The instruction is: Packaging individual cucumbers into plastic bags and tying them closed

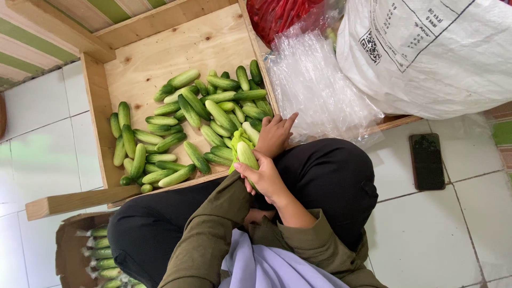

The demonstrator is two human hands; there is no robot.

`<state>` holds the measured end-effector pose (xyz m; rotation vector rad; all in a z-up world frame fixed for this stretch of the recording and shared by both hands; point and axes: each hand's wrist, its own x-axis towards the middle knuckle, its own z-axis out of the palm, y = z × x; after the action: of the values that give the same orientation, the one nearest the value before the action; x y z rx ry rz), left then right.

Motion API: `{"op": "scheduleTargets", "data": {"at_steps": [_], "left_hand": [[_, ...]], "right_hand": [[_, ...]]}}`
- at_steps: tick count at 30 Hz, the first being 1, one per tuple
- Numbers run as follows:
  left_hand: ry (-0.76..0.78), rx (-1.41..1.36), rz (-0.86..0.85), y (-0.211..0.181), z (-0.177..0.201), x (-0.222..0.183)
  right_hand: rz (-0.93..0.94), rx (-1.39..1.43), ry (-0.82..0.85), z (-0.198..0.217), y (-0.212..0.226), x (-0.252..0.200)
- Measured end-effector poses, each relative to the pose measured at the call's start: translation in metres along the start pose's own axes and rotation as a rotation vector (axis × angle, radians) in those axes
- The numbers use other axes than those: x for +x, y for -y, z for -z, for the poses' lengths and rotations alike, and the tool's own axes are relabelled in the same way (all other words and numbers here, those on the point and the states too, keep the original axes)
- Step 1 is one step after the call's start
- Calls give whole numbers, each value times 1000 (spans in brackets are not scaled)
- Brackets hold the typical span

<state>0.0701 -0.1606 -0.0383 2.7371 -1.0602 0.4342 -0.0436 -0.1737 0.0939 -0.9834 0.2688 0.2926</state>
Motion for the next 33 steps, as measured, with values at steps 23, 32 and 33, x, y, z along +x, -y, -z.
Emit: {"op": "scheduleTargets", "data": {"at_steps": [23,32,33], "left_hand": [[-316,-399,-156,54,200,-105],[-255,-1078,585,96,188,-133],[-142,-1253,784,103,186,-134]], "right_hand": [[331,-15,-411,16,-8,15],[470,-119,-222,-1,-13,4],[488,-122,-136,-2,-15,3]]}}
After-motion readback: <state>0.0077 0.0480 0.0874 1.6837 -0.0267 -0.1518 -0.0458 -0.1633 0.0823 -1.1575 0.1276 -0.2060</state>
